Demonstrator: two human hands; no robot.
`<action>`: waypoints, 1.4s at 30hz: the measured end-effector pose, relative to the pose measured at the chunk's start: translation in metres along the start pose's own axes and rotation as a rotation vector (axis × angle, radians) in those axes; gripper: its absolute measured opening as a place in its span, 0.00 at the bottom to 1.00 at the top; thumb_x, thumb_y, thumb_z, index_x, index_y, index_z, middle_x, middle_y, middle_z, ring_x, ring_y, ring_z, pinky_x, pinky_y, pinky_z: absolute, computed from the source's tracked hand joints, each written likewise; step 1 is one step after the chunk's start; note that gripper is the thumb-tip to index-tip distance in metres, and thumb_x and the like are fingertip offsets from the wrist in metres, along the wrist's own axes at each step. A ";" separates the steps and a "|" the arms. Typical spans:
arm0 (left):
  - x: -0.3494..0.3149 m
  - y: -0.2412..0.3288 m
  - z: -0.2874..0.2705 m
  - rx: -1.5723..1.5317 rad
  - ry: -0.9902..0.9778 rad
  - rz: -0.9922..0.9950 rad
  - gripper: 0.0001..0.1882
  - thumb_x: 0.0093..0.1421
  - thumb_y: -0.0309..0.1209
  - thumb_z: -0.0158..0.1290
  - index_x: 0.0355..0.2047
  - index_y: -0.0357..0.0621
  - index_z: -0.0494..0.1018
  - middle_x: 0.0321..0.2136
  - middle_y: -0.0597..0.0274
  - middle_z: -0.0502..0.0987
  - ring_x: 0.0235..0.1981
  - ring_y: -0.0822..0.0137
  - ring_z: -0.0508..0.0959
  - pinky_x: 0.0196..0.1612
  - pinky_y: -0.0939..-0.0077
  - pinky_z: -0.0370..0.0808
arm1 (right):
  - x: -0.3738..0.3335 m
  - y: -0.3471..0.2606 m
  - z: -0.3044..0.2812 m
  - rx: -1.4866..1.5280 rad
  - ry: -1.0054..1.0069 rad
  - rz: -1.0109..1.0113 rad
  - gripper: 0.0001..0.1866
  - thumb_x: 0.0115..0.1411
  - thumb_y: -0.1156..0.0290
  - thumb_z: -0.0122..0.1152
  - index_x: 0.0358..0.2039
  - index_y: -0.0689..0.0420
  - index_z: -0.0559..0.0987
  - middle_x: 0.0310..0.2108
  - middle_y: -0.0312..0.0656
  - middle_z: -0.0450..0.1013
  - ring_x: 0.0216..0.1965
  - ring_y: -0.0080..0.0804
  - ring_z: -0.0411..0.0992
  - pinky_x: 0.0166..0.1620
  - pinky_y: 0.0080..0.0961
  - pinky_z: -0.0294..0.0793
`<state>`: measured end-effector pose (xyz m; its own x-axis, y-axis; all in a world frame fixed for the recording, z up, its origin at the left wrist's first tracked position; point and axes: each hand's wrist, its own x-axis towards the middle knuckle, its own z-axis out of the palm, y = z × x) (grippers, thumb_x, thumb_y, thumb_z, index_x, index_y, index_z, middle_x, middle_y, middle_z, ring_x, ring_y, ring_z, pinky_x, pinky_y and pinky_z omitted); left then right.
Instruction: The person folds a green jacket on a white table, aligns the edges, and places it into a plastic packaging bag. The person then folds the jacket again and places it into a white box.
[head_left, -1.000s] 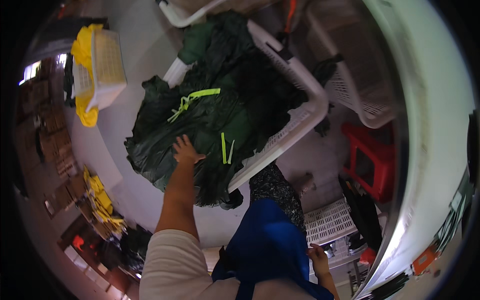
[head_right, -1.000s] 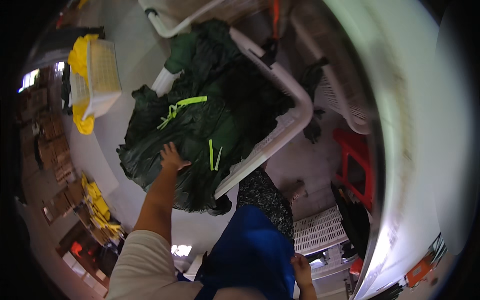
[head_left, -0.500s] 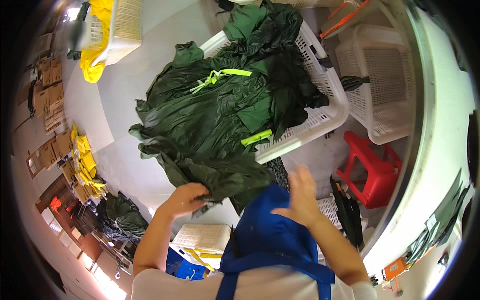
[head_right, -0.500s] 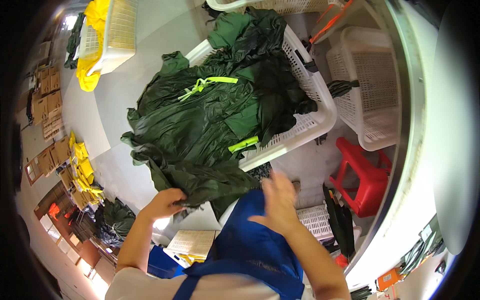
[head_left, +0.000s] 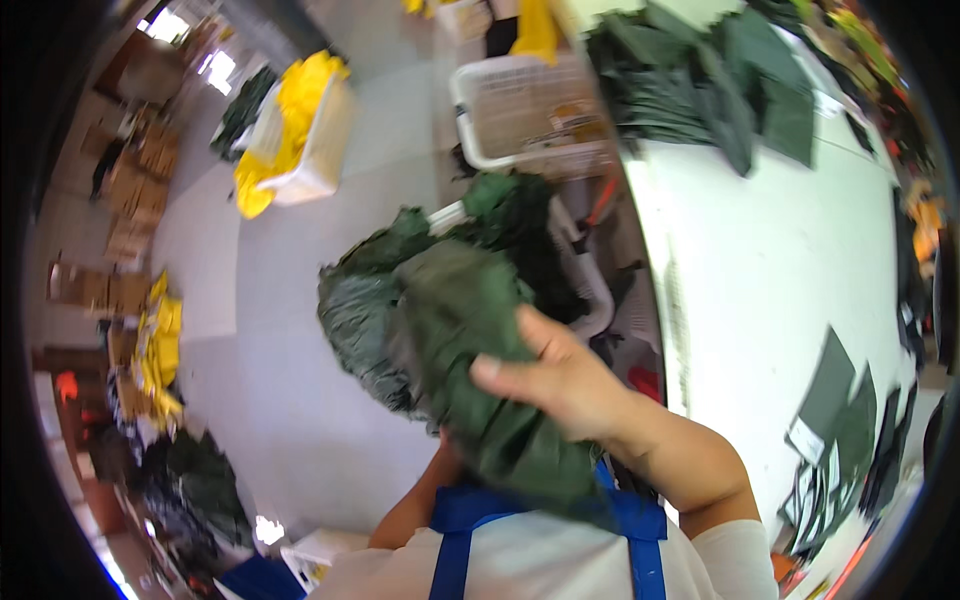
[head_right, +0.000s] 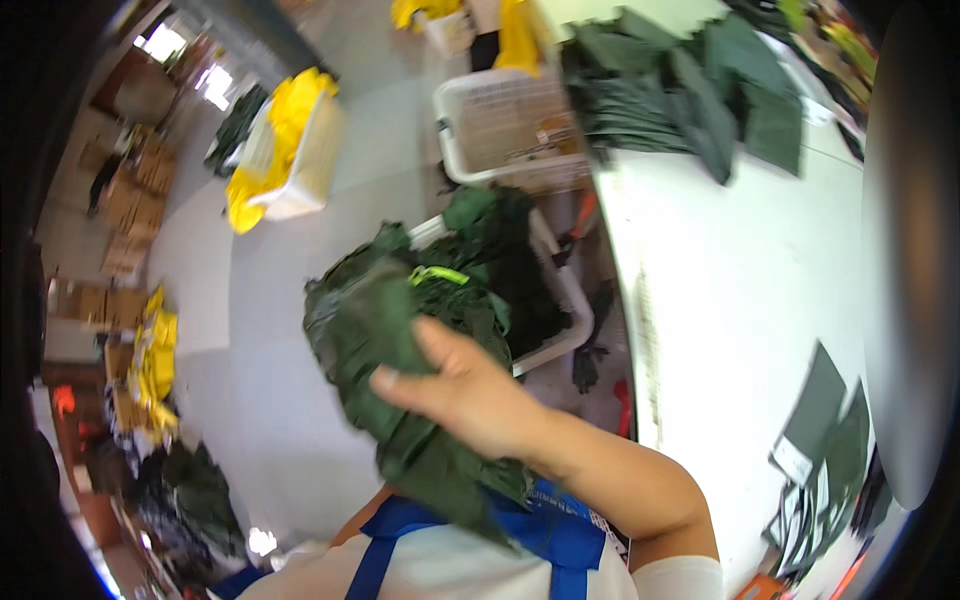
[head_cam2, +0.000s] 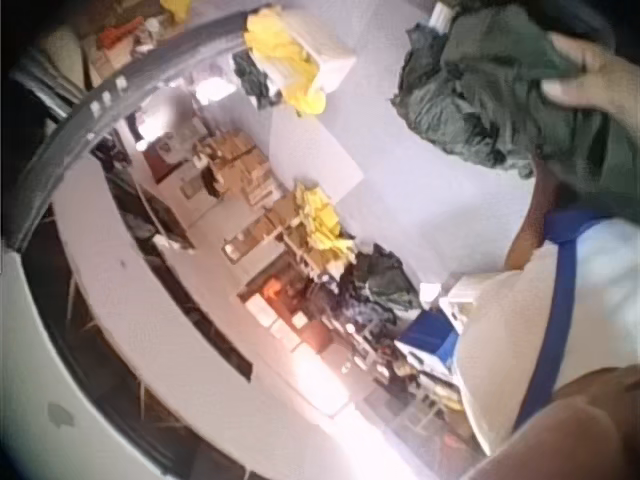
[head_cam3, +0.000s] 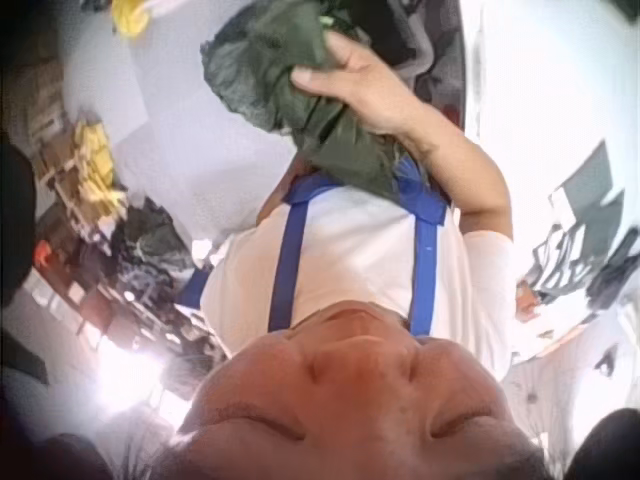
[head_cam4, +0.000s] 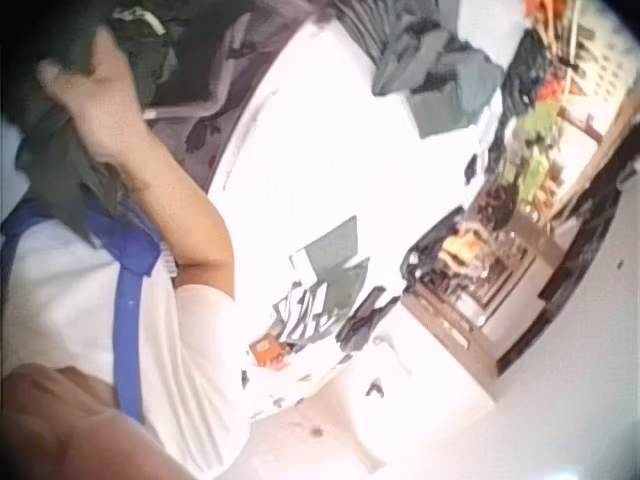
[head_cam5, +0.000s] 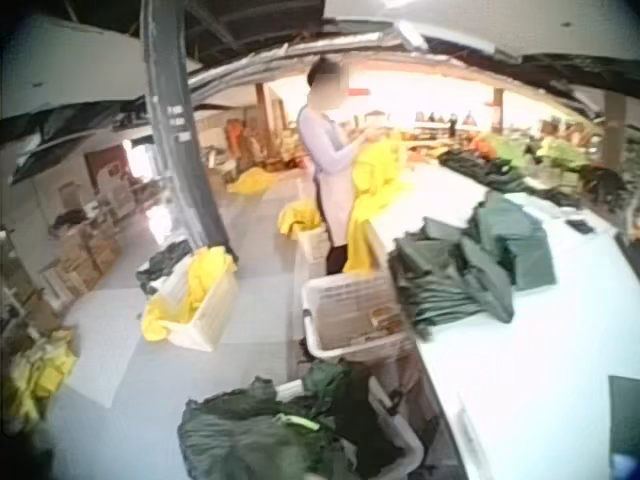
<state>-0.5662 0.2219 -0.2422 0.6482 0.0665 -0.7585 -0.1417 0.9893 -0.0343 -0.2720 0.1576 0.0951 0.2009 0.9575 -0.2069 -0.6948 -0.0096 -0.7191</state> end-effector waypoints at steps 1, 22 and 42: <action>0.001 -0.008 0.026 0.093 0.130 0.052 0.32 0.56 0.58 0.51 0.51 0.48 0.71 0.46 0.56 0.74 0.47 0.57 0.74 0.53 0.60 0.70 | -0.030 -0.010 -0.002 -0.214 -0.047 -0.030 0.21 0.61 0.72 0.59 0.54 0.58 0.68 0.46 0.34 0.73 0.46 0.21 0.69 0.51 0.23 0.69; 0.022 -0.582 0.726 1.955 -1.849 1.088 0.35 0.56 0.43 0.55 0.57 0.33 0.62 0.50 0.45 0.71 0.52 0.55 0.71 0.56 0.67 0.66 | -0.417 0.091 -0.184 0.644 1.135 -0.967 0.23 0.61 0.73 0.50 0.55 0.69 0.65 0.47 0.48 0.72 0.43 0.34 0.74 0.48 0.30 0.73; 0.151 -0.448 0.432 1.961 -0.808 -0.771 0.22 0.58 0.35 0.54 0.51 0.42 0.67 0.48 0.58 0.71 0.47 0.64 0.72 0.44 0.66 0.76 | -0.501 0.087 -0.355 -0.068 2.269 -0.129 0.39 0.52 0.54 0.63 0.58 0.66 0.63 0.52 0.55 0.69 0.50 0.46 0.68 0.51 0.32 0.67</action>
<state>-0.0812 -0.1555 -0.0604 0.3430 -0.7512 -0.5639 0.5546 -0.3225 0.7670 -0.1884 -0.4255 -0.0993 0.4582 -0.8355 -0.3034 -0.6114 -0.0485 -0.7898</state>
